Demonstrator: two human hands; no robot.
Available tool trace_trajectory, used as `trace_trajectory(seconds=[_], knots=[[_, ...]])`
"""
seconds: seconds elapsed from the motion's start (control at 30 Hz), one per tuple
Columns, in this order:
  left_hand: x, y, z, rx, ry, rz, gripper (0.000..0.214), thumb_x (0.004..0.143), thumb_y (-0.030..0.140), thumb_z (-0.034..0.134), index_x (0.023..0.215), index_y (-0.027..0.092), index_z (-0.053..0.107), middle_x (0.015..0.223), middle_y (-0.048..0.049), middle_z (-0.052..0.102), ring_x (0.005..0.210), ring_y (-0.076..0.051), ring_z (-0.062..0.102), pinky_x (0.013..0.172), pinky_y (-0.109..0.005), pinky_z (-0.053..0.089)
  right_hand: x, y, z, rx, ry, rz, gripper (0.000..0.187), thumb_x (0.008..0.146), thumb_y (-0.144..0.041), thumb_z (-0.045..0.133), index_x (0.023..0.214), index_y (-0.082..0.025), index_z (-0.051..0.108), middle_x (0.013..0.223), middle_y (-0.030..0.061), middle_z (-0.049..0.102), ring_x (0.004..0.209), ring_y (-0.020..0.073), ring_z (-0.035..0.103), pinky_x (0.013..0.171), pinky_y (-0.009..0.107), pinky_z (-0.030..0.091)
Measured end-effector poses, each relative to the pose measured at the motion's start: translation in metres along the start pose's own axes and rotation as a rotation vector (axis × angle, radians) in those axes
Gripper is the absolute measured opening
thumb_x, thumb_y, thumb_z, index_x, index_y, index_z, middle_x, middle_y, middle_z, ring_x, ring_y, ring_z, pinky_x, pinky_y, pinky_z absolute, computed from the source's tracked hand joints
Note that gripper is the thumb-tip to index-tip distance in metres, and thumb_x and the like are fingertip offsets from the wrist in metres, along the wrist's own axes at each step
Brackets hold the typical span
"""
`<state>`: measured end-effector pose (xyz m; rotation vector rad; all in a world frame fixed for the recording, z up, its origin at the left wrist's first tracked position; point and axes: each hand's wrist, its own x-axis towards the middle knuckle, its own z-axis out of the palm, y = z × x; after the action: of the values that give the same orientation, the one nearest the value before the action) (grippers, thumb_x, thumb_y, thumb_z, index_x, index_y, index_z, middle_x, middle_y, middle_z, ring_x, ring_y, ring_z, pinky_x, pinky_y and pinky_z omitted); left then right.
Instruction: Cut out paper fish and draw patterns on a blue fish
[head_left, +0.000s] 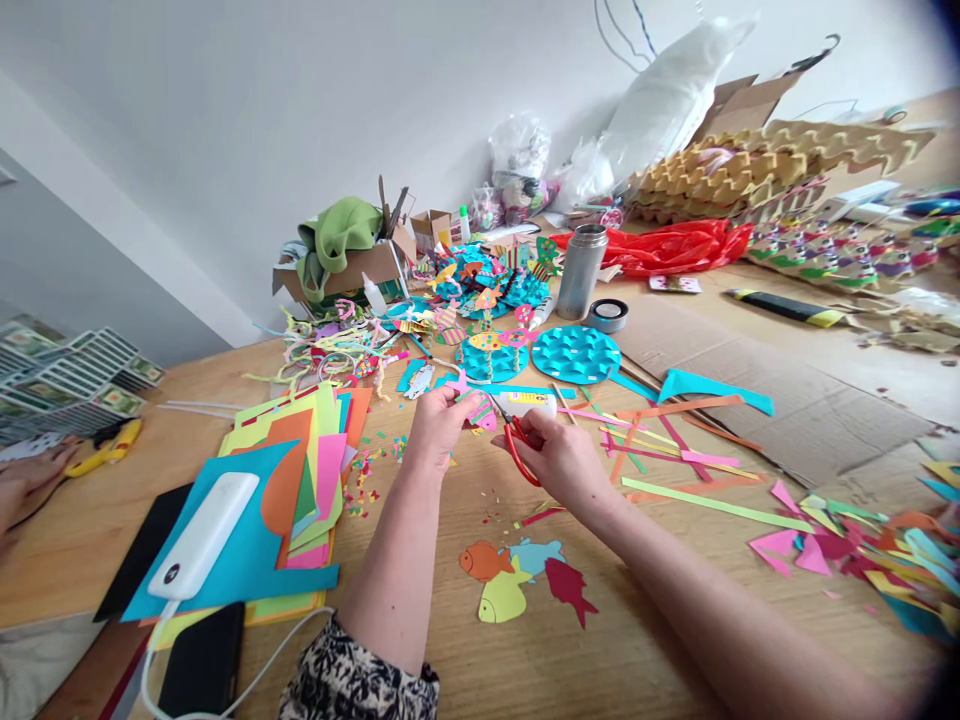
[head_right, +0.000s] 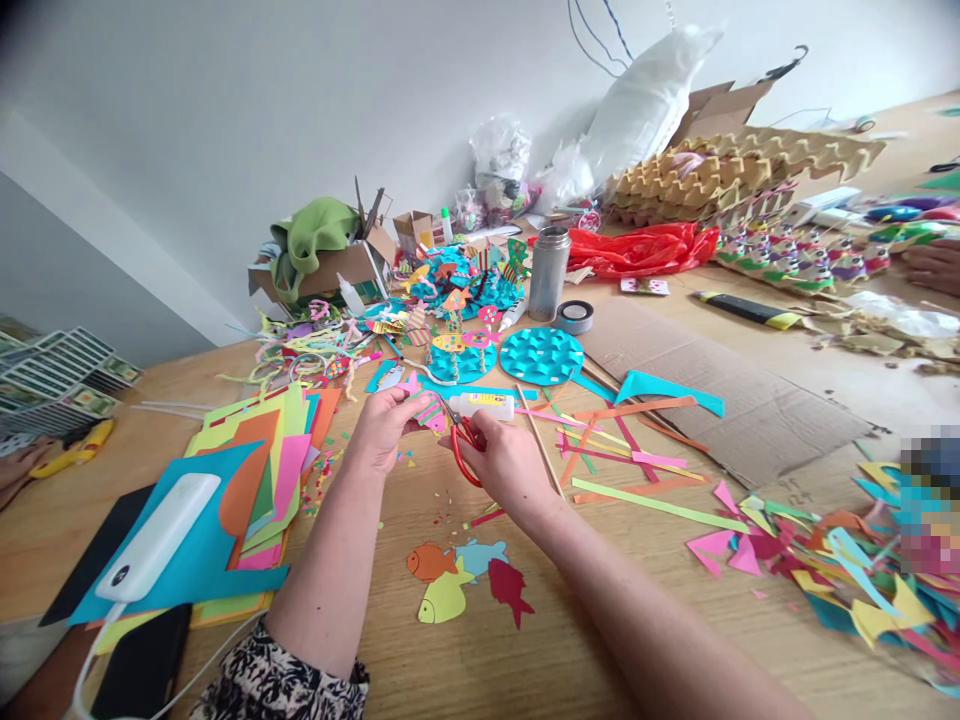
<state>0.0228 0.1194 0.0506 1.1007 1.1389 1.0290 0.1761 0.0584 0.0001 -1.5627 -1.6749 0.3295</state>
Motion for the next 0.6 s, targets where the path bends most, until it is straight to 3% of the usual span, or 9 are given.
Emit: trace_trajectory(seconds=[0.6], knots=[[0.0030, -0.0043, 0.0001, 0.044, 0.008, 0.024, 0.020, 0.059, 0.030, 0.078, 0.065, 0.013, 0.069, 0.064, -0.0011, 0.064, 0.059, -0.013, 0.059, 0.060, -0.027, 0.051, -0.0007, -0.0050, -0.0004, -0.031, -0.023, 0.003, 0.042, 0.085, -0.060, 0.054, 0.067, -0.022, 0.049, 0.053, -0.0001, 0.054, 0.045, 0.0130, 0.045, 0.049, 0.026, 0.029]])
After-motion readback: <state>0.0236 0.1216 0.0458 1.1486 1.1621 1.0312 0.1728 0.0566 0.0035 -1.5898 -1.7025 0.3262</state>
